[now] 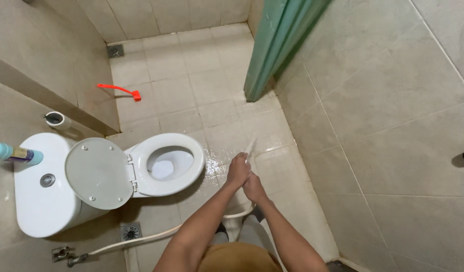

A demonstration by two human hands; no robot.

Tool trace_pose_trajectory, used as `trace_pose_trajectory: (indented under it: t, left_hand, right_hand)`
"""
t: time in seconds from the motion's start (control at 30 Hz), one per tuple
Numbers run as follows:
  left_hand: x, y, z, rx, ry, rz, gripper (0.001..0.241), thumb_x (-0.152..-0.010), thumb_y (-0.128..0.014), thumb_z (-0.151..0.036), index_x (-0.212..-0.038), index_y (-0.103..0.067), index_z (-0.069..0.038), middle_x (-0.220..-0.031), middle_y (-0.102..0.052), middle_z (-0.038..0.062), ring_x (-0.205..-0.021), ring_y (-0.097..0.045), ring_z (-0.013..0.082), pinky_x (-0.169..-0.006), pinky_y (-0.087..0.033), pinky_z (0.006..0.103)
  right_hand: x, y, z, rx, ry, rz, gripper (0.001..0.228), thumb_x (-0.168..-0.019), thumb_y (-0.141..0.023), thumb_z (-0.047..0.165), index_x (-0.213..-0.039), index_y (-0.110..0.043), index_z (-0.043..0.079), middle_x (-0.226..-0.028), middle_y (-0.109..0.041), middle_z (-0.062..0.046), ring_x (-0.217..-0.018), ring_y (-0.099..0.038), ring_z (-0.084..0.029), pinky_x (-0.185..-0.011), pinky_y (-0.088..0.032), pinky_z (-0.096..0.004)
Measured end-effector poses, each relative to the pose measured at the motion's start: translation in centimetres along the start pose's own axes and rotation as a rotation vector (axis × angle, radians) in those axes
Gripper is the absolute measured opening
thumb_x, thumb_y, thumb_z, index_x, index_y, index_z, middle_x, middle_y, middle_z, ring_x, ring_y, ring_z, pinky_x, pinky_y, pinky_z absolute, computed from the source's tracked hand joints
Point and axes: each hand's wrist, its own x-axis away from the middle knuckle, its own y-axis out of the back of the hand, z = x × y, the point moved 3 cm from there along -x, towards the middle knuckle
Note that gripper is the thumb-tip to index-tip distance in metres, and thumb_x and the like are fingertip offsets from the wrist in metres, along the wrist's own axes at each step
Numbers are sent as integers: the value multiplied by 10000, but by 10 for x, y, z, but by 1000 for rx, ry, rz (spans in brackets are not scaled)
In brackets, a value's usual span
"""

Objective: The person uses a handheld bidet sprayer to clean the inside of a toilet bowl and the surrounding floor area. They direct the water stream into the bowl and then spray the tiled floor around the base of the toilet.

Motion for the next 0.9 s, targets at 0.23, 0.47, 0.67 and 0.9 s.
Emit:
trace_pose_trajectory:
  t: [0.23, 0.47, 0.67, 0.9]
  left_hand:
    - [-15, 37, 13, -34, -78, -73, 390, -861, -609, -35, -1221, -669, 103, -1334, -634, 273, -1238, -619, 418, -1104, -457, 422]
    - [18, 25, 31, -50, -5, -31, 389, -870, -610, -52, -1220, -671, 105, -1334, -630, 285, -1250, -609, 421, -1110, -446, 414]
    - [33, -49, 22, 11, 1, 102, 399, -868, -604, -59, -1228, -665, 103, -1327, -631, 284, -1236, -608, 431, -1097, -458, 422]
    - [48, -51, 14, 20, -2, 80, 401, -858, -575, -45, -1222, -673, 94, -1320, -638, 277, -1228, -603, 435, -1082, -453, 437]
  right_hand:
    - [-18, -11, 40, -71, 56, 5, 330, -928, -538, 131, -1204, -616, -31, -1152, -716, -278, -1167, -673, -413, -951, -526, -447]
    - [6, -38, 1, -29, 41, 93, 329, -950, -546, 176, -1189, -633, -33, -1146, -719, -277, -1163, -672, -417, -937, -543, -445]
    - [42, -3, -52, -67, -28, -14, 317, -906, -584, 167, -1135, -645, -43, -1071, -741, -277, -1085, -721, -392, -895, -543, -436]
    - [55, 3, -48, -69, -159, -45, 323, -900, -562, 147, -1139, -638, -56, -1053, -752, -266, -1063, -750, -336, -891, -552, -418]
